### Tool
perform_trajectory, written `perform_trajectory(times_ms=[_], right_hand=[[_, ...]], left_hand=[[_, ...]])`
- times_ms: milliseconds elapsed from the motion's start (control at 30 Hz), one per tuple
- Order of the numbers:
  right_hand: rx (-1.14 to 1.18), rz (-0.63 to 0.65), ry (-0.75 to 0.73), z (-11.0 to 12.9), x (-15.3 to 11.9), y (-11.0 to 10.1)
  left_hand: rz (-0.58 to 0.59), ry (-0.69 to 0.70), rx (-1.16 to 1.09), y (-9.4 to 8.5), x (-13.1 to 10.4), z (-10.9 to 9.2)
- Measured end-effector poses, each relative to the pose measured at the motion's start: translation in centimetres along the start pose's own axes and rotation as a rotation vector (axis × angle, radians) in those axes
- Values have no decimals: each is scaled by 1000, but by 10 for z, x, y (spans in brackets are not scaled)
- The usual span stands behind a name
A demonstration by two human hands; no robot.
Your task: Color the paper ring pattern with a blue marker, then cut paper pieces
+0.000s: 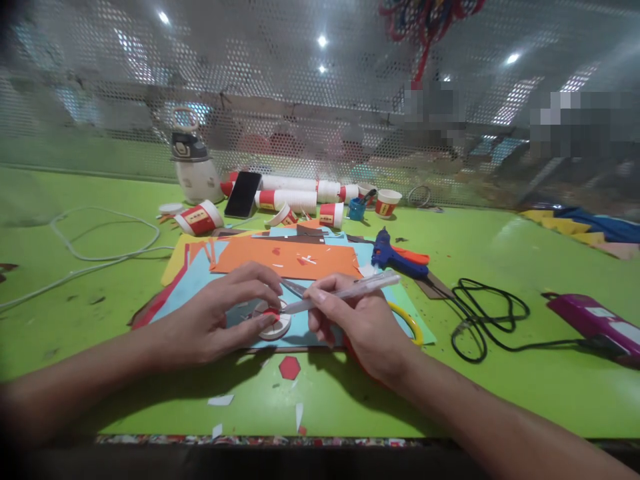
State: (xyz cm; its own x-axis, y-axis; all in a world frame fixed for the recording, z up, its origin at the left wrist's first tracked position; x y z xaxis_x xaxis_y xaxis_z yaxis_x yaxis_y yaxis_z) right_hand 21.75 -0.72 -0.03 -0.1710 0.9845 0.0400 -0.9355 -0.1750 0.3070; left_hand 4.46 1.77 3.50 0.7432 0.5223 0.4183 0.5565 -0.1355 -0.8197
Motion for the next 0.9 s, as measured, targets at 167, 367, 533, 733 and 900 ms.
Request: perform_trajectory(times_ms=[167,367,533,733,900], right_hand=[[10,2,12,-2,0,0],[6,4,19,-1,0,2],[6,-5,20,-1,0,1],[6,-29,19,0,0,-1],[10,-62,44,1,0,-2]], left_hand=[[-2,35,21,0,-1,-2],[0,54,43,2,-1,-3],[-10,115,99,-1,-1,-8],[-33,32,121,-5,-1,1],[-81,-68,159,-13,1,15]])
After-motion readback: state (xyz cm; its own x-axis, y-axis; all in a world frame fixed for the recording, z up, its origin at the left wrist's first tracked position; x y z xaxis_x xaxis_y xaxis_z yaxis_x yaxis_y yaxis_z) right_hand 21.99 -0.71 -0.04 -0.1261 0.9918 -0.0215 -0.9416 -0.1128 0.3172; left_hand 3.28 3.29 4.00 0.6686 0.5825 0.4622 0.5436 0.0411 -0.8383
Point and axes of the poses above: each hand's wrist, its own x-axis towards the middle knuckle, its own y-axis out of the palm, z = x × y, the point moved 6 cm from there along x, towards the middle knuckle, and after that the axes turned 12 degrees about x, right-handed, at the moved point
